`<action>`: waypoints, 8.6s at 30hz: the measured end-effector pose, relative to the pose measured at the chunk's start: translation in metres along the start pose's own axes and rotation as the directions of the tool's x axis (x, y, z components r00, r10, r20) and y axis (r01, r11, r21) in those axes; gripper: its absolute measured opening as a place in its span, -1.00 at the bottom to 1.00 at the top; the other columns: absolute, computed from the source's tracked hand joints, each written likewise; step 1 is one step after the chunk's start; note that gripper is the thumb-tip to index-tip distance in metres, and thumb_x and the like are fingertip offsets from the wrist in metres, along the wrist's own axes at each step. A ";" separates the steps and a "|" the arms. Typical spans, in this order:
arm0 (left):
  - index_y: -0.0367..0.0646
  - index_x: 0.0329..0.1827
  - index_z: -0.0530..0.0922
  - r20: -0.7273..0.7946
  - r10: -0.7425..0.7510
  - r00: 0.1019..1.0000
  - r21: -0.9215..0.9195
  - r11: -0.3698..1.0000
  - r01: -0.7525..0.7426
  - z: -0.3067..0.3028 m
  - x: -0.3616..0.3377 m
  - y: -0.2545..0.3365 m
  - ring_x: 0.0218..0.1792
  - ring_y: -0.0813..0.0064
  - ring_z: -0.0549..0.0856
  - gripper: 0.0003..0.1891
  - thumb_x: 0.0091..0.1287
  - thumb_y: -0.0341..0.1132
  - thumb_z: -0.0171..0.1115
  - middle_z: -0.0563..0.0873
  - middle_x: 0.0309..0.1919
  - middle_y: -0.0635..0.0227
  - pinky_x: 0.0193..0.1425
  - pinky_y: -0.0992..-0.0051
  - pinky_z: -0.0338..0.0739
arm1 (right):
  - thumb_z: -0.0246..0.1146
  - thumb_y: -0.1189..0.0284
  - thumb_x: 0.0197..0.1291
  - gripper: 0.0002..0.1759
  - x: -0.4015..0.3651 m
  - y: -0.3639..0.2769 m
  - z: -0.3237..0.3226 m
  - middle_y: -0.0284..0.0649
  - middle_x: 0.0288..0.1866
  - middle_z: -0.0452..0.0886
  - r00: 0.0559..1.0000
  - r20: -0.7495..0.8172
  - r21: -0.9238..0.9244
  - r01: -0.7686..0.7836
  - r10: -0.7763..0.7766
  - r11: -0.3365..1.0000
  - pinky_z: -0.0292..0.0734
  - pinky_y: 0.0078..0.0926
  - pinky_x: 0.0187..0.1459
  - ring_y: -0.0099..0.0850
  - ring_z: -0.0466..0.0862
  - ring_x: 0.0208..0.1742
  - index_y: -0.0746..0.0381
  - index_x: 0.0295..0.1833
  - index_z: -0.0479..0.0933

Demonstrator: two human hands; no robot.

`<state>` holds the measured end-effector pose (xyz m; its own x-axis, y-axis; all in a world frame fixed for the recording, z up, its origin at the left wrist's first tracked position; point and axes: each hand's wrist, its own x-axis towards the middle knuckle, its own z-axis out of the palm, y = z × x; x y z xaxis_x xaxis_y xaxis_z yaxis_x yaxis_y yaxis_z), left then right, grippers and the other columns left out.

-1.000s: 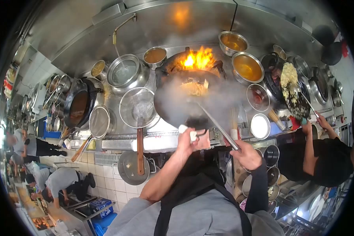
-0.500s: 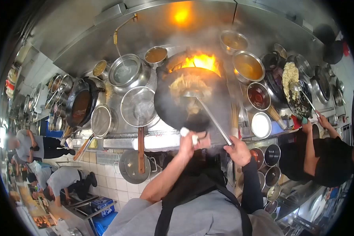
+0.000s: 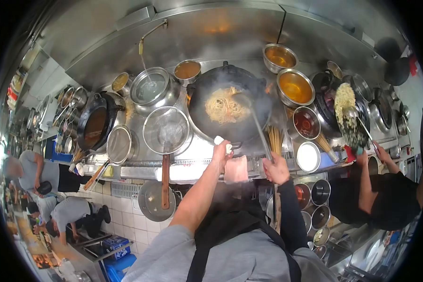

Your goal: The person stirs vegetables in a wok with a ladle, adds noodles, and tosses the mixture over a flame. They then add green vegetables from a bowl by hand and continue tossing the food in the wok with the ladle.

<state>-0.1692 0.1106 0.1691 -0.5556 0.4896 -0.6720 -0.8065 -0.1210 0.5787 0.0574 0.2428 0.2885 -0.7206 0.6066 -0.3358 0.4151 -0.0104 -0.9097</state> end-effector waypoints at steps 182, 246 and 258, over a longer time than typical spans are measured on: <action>-0.22 -0.18 0.50 -0.011 0.005 1.000 0.062 0.998 -0.004 0.004 -0.015 0.009 -0.56 0.41 0.61 -0.82 0.35 -0.29 0.24 0.57 -0.44 0.30 -0.60 0.49 0.42 | 0.23 0.42 0.40 -0.62 -0.027 0.007 -0.009 -0.22 -0.41 0.59 0.992 0.108 0.073 0.063 -0.071 0.995 0.37 -0.39 -0.66 -0.49 0.48 -0.67 0.28 0.27 0.45; -0.28 -0.17 0.48 -0.056 -0.094 0.994 0.228 0.968 0.105 -0.030 -0.119 -0.029 -0.65 0.42 0.60 -0.87 0.33 -0.40 0.16 0.63 -0.51 0.21 -0.72 0.47 0.41 | 0.32 0.48 0.27 -0.49 -0.090 -0.069 -0.005 0.15 0.00 0.68 0.983 0.065 -0.200 0.181 -0.171 0.963 0.58 -0.23 0.07 0.00 0.71 0.01 0.37 0.32 0.47; -0.17 -0.16 0.52 0.081 -0.078 0.994 0.082 0.994 0.072 -0.007 -0.010 0.013 -0.54 0.37 0.62 -0.82 0.39 -0.24 0.24 0.61 -0.39 0.30 -0.58 0.51 0.44 | 0.30 0.32 0.30 -0.44 0.099 -0.032 0.087 0.20 -0.17 0.71 0.959 -0.147 -0.557 0.121 -0.241 0.822 0.58 0.06 -0.07 0.19 0.70 -0.11 0.33 0.35 0.43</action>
<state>-0.1759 0.0978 0.1798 -0.4727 0.5655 -0.6758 -0.8248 -0.0141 0.5652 -0.0758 0.2343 0.2633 -0.7100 0.7010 -0.0671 0.5629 0.5076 -0.6523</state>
